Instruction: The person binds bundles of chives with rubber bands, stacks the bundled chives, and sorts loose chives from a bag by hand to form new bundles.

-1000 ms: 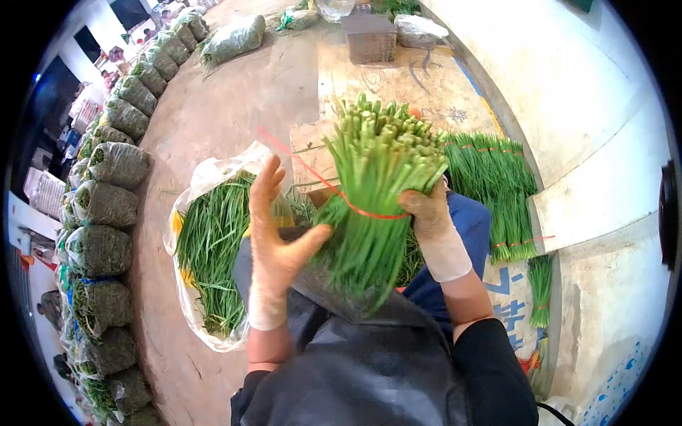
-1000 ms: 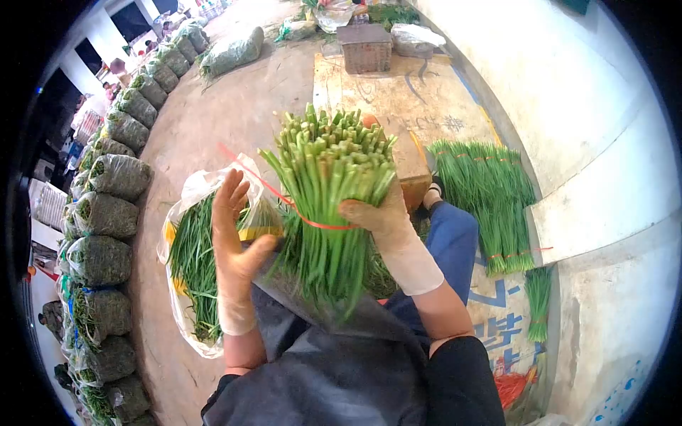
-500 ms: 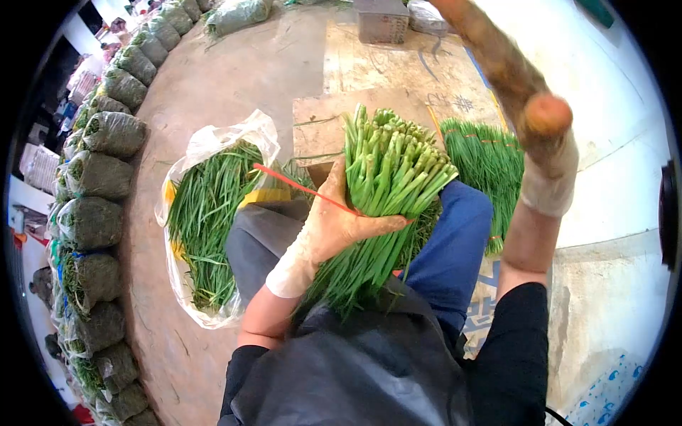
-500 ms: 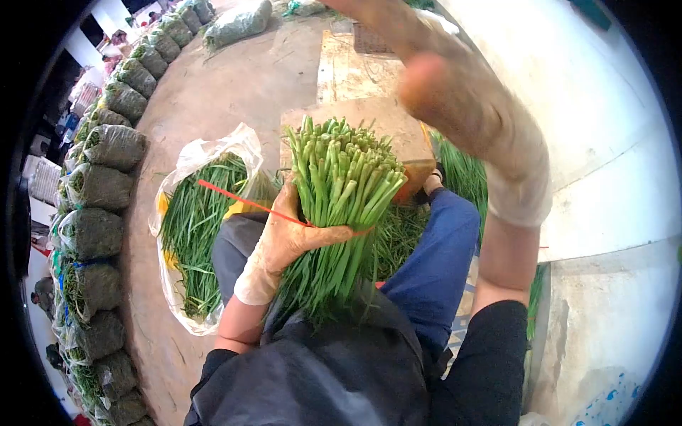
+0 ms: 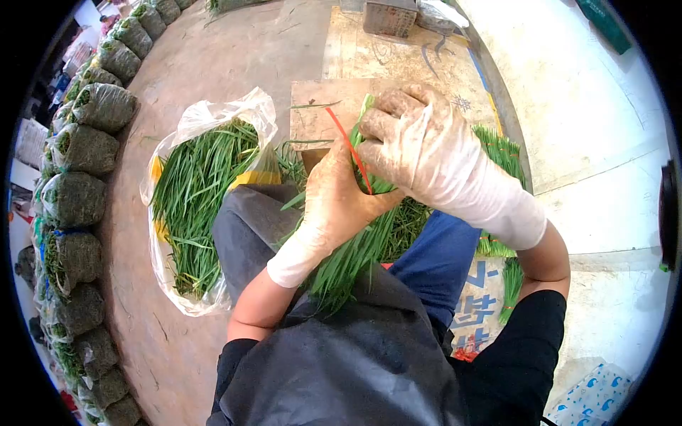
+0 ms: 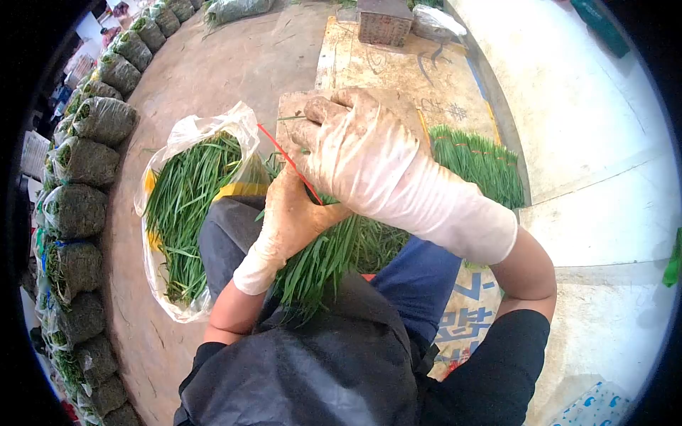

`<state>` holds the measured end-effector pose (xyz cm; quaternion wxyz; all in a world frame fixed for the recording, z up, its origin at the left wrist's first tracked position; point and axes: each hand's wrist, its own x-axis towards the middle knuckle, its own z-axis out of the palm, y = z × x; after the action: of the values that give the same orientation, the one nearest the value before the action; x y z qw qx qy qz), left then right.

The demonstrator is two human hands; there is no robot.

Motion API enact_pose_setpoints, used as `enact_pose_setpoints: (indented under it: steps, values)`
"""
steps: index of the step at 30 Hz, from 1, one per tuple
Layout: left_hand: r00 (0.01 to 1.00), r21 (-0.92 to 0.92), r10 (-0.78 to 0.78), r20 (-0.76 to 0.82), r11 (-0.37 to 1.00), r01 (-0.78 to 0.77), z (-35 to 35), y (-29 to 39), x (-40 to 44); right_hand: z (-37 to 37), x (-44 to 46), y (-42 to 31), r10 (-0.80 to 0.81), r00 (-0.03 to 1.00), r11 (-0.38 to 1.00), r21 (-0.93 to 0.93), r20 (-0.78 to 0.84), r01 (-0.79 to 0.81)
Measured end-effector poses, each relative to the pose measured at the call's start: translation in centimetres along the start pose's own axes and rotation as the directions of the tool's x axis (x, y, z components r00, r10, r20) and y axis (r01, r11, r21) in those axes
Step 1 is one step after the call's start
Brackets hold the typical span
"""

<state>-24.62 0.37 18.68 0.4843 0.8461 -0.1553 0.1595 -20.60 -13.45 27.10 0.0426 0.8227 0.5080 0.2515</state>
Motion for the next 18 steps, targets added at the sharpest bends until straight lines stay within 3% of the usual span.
enact_pose_setpoints:
  steps: [3, 5, 6, 7, 9, 10, 12, 13, 15, 16, 17, 18]
  values:
    - [0.999, 0.006, 0.014, -0.031, 1.0, -0.014, -0.1, 0.2, -0.3, 0.3, -0.1, -0.2, 0.022, 0.998, 1.0, -0.015, -0.058, -0.023]
    - [0.999, 0.027, 0.012, -0.05, 1.0, -0.011, -0.3, 0.0, -0.3, 0.4, -0.3, 0.4, 0.13, 0.986, 0.981, 0.158, -0.1, -0.113]
    - [0.998, 0.043, 0.018, -0.062, 0.999, -0.015, -0.4, -0.2, -0.4, 0.6, -1.0, 0.7, 0.229, 0.954, 0.964, 0.178, -0.195, -0.196]
    - [0.997, 0.06, 0.024, -0.074, 0.998, -0.019, -0.6, -0.4, -0.5, 0.0, -1.2, 1.6, 0.382, 0.882, 0.842, 0.496, -0.276, -0.21]
    - [0.997, 0.057, 0.02, -0.075, 0.998, -0.015, -0.8, -0.7, -0.7, -1.6, -2.2, 3.7, 0.614, 0.765, 0.579, 0.769, -0.193, -0.271]
    - [0.996, 0.091, 0.006, -0.087, 0.996, 0.002, -0.9, -0.9, -0.9, -1.5, -3.3, 4.4, 0.61, 0.768, 0.582, 0.768, -0.195, -0.267]
    - [0.994, 0.122, -0.008, -0.112, 0.992, 0.022, -0.8, -1.0, -1.0, -0.9, -5.1, 5.2, 0.622, 0.783, 0.771, 0.194, -0.028, -0.606]
    - [0.989, 0.217, 0.022, -0.145, 0.976, 0.01, -0.5, -1.0, -1.2, -1.2, -4.8, 4.5, 0.621, 0.783, 0.773, 0.19, -0.031, -0.605]
    - [0.983, 0.302, 0.058, -0.172, 0.953, -0.003, 0.1, -0.7, -1.1, -1.7, -3.2, 1.9, 0.526, 0.845, 0.75, 0.519, -0.092, -0.41]
    - [0.987, 0.335, 0.017, -0.159, 0.942, 0.037, 0.3, -0.5, -1.1, -1.2, -2.7, 0.9, 0.448, 0.869, 0.817, 0.491, -0.208, -0.303]
    - [0.989, 0.369, -0.022, -0.146, 0.926, 0.075, 0.4, -0.2, -1.1, -0.8, -2.0, 0.1, 0.454, 0.867, 0.816, 0.487, -0.206, -0.312]
    - [0.99, 0.367, -0.017, -0.141, 0.928, 0.069, 0.5, -0.1, -1.2, -0.4, -1.3, -0.6, 0.405, 0.886, 0.891, 0.315, -0.225, -0.328]
